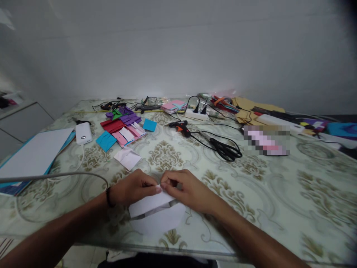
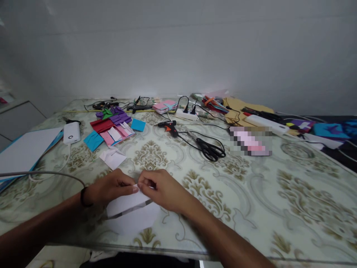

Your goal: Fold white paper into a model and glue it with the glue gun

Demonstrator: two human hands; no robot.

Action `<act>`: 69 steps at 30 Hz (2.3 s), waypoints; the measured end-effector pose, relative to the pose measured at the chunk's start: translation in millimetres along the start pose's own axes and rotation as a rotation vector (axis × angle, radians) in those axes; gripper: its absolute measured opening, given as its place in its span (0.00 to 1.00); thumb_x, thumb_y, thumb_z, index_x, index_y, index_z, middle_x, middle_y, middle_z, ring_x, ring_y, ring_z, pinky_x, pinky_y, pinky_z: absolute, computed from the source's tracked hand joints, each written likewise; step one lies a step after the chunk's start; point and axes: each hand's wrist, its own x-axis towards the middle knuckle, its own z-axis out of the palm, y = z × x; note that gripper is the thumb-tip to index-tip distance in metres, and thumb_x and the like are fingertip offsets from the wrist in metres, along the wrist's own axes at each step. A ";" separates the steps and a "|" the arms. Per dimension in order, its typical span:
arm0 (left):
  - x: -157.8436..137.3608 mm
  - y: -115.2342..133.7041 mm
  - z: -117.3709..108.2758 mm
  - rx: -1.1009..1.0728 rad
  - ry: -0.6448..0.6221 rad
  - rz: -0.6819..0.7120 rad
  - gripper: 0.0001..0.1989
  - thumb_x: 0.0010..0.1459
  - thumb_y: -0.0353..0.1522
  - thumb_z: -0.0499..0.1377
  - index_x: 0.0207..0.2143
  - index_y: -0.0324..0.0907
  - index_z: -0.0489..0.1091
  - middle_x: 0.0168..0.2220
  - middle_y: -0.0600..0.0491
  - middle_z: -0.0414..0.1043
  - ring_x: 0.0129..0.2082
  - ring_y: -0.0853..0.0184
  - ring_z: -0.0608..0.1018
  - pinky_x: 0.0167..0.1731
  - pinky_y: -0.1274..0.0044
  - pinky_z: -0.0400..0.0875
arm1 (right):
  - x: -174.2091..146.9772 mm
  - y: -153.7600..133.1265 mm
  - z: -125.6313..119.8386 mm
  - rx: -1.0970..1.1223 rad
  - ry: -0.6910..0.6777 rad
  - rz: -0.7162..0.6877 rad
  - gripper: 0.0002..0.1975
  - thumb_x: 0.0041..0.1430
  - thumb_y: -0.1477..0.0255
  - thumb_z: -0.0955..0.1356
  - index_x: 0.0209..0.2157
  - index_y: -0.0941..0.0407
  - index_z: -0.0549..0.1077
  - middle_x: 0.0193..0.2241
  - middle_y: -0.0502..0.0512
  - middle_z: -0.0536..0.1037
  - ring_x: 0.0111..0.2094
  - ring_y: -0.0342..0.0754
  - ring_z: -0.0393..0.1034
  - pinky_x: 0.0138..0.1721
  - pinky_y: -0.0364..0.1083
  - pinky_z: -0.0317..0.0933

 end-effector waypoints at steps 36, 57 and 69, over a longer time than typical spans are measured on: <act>0.1 -10.4 0.2 -0.233 0.187 -0.193 0.21 0.53 0.44 0.67 0.38 0.35 0.80 0.33 0.47 0.82 0.32 0.61 0.81 0.30 0.76 0.73 | 0.5 5.1 5.9 0.229 0.058 0.221 0.16 0.60 0.61 0.68 0.33 0.61 0.78 0.26 0.52 0.75 0.27 0.44 0.64 0.28 0.41 0.58; 0.3 -6.8 -2.6 -0.337 0.249 -0.205 0.21 0.53 0.43 0.66 0.39 0.33 0.79 0.35 0.46 0.81 0.31 0.62 0.79 0.28 0.78 0.71 | 2.4 13.0 -3.2 0.208 0.186 0.185 0.19 0.62 0.59 0.68 0.24 0.58 0.70 0.20 0.47 0.67 0.23 0.42 0.59 0.25 0.42 0.52; 0.1 -4.3 -1.6 -0.449 0.402 -0.109 0.19 0.51 0.40 0.68 0.41 0.36 0.78 0.35 0.50 0.79 0.31 0.66 0.77 0.28 0.80 0.69 | -1.7 7.4 -6.3 0.272 0.223 0.061 0.12 0.62 0.66 0.70 0.39 0.57 0.84 0.26 0.52 0.79 0.25 0.42 0.64 0.27 0.42 0.58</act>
